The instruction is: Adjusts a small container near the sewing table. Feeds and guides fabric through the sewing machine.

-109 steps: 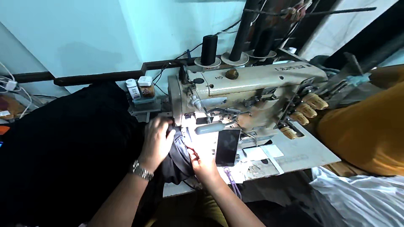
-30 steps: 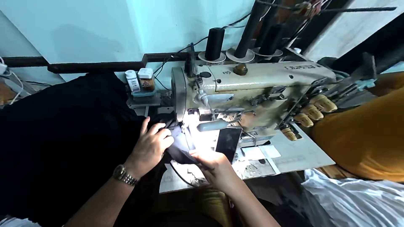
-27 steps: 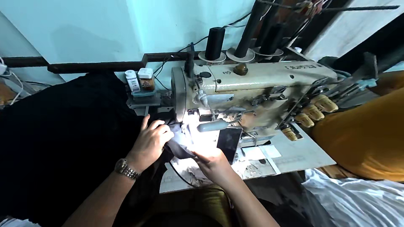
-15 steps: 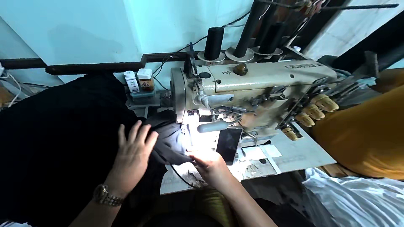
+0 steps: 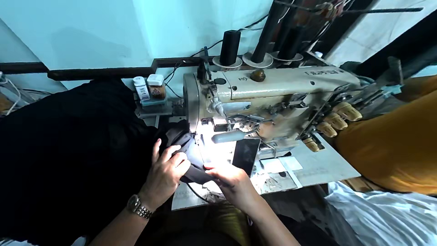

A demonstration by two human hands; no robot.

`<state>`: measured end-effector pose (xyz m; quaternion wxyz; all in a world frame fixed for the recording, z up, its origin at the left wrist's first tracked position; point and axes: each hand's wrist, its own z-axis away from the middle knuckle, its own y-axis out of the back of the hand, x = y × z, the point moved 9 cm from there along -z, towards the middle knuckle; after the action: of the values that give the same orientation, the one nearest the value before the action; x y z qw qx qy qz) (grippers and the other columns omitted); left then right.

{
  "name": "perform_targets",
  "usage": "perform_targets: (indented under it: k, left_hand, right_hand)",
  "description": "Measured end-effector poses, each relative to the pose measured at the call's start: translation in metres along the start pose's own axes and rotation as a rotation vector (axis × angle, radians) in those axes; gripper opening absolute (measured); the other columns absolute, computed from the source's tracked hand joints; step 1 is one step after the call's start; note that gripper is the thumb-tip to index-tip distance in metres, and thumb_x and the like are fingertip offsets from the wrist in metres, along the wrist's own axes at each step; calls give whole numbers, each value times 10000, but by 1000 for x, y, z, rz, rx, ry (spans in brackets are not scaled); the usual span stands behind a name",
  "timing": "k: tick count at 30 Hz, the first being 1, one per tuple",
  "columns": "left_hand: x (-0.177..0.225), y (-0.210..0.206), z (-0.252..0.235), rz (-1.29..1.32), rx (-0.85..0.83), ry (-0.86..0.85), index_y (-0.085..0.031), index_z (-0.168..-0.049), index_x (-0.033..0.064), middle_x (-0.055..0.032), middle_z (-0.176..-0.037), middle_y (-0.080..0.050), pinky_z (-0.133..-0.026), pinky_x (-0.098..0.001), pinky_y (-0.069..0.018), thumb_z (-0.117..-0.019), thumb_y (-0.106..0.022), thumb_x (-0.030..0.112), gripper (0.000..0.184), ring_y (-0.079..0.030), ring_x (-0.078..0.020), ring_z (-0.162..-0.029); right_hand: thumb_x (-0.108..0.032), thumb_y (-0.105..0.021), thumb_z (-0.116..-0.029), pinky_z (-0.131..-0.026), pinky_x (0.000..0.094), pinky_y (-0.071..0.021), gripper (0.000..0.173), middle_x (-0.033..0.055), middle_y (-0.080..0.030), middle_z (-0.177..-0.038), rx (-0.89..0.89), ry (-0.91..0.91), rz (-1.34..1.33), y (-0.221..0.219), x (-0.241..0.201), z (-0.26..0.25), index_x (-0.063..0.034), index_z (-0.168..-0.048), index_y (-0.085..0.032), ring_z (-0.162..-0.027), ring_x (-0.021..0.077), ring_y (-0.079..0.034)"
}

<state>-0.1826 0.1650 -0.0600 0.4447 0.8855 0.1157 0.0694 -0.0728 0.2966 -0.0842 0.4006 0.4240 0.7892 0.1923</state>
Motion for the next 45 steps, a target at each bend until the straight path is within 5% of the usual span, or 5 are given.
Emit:
perform_targets:
  k: [16,21,29,36,45]
  left_hand:
    - [-48,-22,-47,-32,-243,3,-760,-1012,151,-16,-1054,-746,-1187,-698,-230,-915,-593,-60,285,-630,-261,-1237]
    - [-46,23,-36,-211,-341,117,-752,-974,123,-88,-1121,-719,-1148,-764,-215,-650,-944,318,424,-566,-364,-1305]
    - [64,46,11,456,-214,-360,-639,-809,114,-31,-777,-656,-1145,-439,-412,-1037,-557,305,309,-689,-165,-839]
    - [29,-16,32,216,102,-82,-523,-1373,227,-16,-1364,-625,-1207,-662,-213,-992,-605,293,396,-452,-273,-1431]
    - [-1,10,13,16,71,-24,-711,-973,226,33,-1054,-704,-1168,-684,-248,-965,-587,177,134,-575,-262,-1272]
  right_hand:
    - [-102,-621,-921,-844,475,-598,278,63,-791,-1012,5,-188,96,-15,26,-34,-116,-1134,-800,-947,221,-760]
    - [-81,-624,-917,-843,475,-596,267,84,-790,-995,-5,-232,48,-14,30,-33,-96,-1114,-802,-937,235,-762]
    - [-149,-661,-973,-875,254,-589,139,11,-757,-1102,-9,-53,-77,-15,-3,-10,-172,-1008,-794,-998,79,-712]
    - [-122,-640,-969,-850,246,-604,173,1,-726,-1243,-42,-49,-139,-6,-33,27,-166,-1076,-769,-1056,71,-706]
    - [-128,-611,-996,-903,248,-595,151,-16,-733,-1246,-54,-23,-111,8,-30,23,-137,-1043,-754,-1113,67,-697]
